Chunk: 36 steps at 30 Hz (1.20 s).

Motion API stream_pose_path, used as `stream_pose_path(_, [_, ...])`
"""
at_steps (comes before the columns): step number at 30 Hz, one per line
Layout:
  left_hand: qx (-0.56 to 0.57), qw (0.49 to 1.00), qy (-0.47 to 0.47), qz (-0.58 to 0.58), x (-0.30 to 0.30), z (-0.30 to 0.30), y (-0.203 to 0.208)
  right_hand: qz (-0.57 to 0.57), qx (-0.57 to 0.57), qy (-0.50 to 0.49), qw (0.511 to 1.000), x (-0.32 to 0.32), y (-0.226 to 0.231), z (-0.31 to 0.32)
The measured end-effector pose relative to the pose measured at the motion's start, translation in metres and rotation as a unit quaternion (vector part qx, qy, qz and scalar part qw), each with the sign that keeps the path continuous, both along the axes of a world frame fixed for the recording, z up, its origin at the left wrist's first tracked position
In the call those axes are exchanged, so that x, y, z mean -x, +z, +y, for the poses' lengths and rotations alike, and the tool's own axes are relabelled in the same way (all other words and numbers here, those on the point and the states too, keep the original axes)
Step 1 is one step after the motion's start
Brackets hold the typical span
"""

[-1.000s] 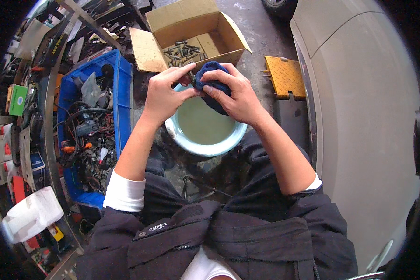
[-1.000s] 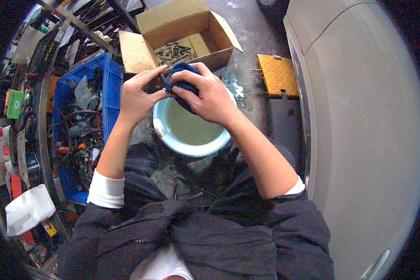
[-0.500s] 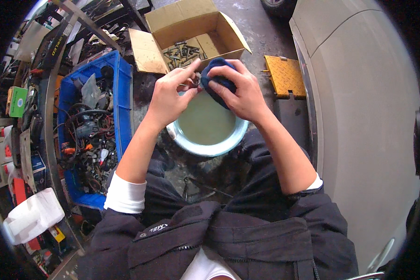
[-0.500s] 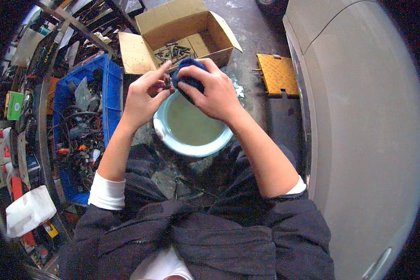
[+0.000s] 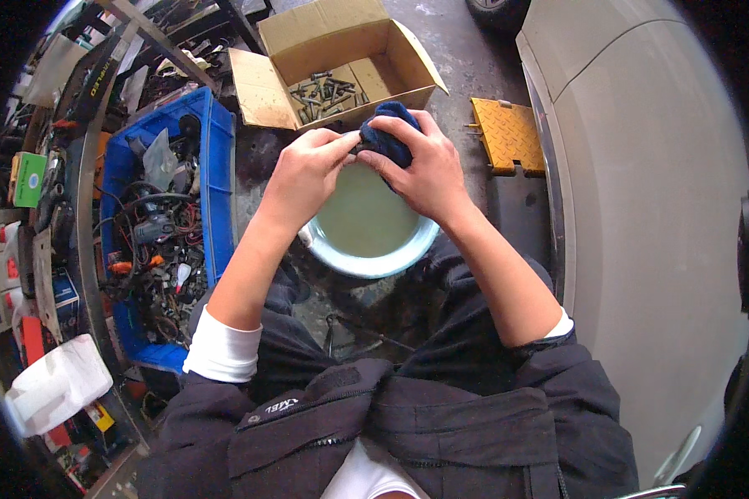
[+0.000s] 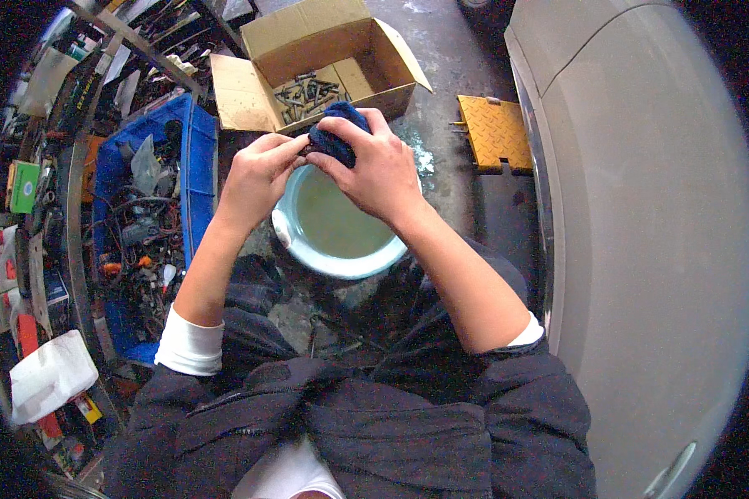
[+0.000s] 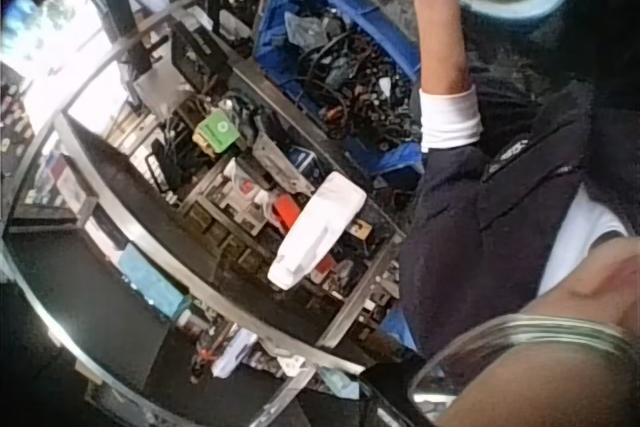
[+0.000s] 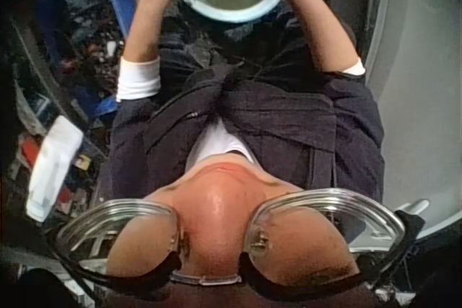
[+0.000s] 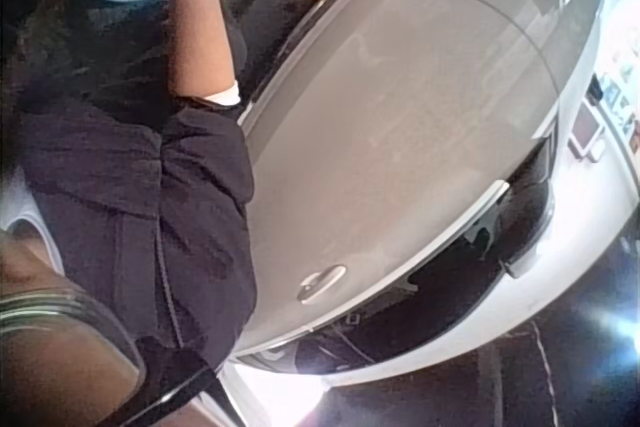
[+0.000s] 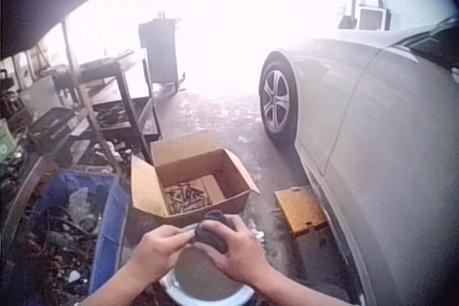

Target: The person sits on the floor and repeatedly picks small metal fasteners from a blue bin, wipes each one with a blue cloth over a basin of liquid, and places the cleaned fasteners into a cardboard box.

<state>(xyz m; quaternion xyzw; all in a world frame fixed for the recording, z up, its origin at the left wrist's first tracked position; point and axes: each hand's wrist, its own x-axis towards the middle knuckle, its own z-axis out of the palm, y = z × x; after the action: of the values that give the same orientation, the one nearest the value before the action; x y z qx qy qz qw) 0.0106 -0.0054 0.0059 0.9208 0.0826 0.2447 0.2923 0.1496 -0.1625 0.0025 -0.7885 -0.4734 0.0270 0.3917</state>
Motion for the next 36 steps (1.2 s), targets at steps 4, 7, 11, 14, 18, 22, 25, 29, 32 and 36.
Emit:
stream_pose_path(4, [0.016, 0.999, 0.028, 0.008, -0.001, -0.001, -0.002, -0.086, 0.007, 0.020, 0.996, 0.000, 0.001, 0.004])
stream_pose_path(7, [0.061, 0.995, 0.065, 0.037, 0.002, 0.000, 0.007, -0.141, 0.006, 0.067, 0.988, 0.002, -0.001, 0.005])
stream_pose_path(11, [0.050, 0.996, 0.070, 0.013, 0.006, 0.003, -0.004, -0.022, -0.015, 0.067, 0.997, 0.009, -0.007, 0.007])
stream_pose_path(14, [0.061, 0.995, 0.070, -0.034, 0.004, -0.007, -0.003, 0.112, -0.049, 0.043, 0.992, 0.008, -0.006, 0.009])
stream_pose_path(18, [0.025, 0.996, 0.034, -0.072, 0.006, -0.009, -0.003, 0.166, -0.044, 0.045, 0.984, 0.006, -0.005, 0.011])
stream_pose_path(22, [0.124, 0.990, 0.049, -0.034, 0.006, -0.011, -0.003, 0.043, -0.026, 0.041, 0.998, 0.004, -0.011, 0.012])
stream_pose_path(25, [0.241, 0.967, 0.087, 0.012, 0.004, -0.018, 0.001, -0.032, -0.024, 0.009, 0.999, 0.007, -0.010, 0.011])
stream_pose_path(29, [0.330, 0.937, 0.117, 0.008, 0.001, -0.020, -0.009, -0.120, -0.054, -0.008, 0.991, 0.010, -0.007, 0.012])
stream_pose_path(32, [0.345, 0.930, 0.127, -0.031, 0.000, -0.015, -0.013, -0.149, -0.111, -0.004, 0.983, 0.011, -0.005, 0.014])
stream_pose_path(36, [0.342, 0.928, 0.127, -0.070, -0.001, -0.006, -0.004, -0.084, -0.152, 0.004, 0.985, 0.009, 0.000, 0.014])
